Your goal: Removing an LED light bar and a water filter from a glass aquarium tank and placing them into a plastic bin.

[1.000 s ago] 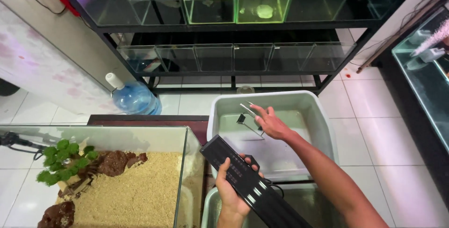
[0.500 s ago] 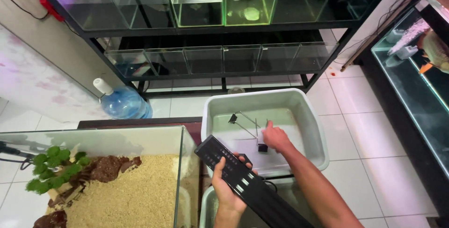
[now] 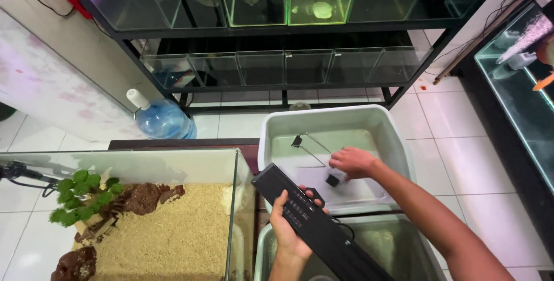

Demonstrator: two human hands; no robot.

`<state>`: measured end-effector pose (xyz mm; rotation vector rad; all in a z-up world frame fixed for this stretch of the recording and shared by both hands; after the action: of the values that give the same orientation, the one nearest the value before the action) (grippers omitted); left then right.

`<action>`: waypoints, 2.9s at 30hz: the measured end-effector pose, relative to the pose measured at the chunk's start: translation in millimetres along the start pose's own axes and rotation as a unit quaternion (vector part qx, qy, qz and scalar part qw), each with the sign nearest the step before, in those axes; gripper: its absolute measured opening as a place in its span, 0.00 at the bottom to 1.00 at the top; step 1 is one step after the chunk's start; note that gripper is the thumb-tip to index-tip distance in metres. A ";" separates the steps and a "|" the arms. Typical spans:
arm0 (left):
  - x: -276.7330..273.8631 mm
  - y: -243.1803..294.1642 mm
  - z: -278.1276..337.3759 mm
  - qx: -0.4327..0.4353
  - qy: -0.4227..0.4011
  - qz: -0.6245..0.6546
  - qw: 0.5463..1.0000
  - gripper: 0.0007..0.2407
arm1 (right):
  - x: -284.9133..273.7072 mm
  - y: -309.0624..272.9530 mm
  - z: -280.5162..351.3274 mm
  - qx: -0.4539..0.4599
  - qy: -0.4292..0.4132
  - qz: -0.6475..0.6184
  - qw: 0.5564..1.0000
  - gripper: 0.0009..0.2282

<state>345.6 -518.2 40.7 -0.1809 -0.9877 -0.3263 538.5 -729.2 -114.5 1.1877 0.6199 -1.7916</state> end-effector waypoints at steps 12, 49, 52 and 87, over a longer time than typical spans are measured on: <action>-0.8 -4.7 0.0 0.008 0.028 0.001 1.000 0.14 | -87.4 -12.0 -72.5 0.412 0.121 -0.303 0.851 0.50; 45.3 16.9 -67.6 0.111 0.034 0.002 0.993 0.16 | -212.8 -53.6 100.0 0.080 -0.042 -0.515 0.853 0.33; 66.9 27.9 -76.3 0.159 -0.026 0.006 0.987 0.14 | -224.2 -77.3 145.7 -0.012 0.000 -0.554 0.832 0.51; 10.6 55.4 -246.4 0.297 0.246 -0.431 0.816 0.43 | -33.6 69.4 -19.5 0.286 0.059 -0.381 0.877 0.45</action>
<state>564.3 -541.2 -83.8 0.9240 -0.5510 -0.8218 613.3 -735.2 -88.2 1.5850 0.7126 -2.7181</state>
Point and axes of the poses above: each hand's wrist, its own z-axis away from the middle knuckle, its own x-axis out of the palm, y = z × x, the point moved 6 cm from there along -z, towards the middle knuckle, and after that the axes turned 1 degree about -y, right-handed, at the moved point
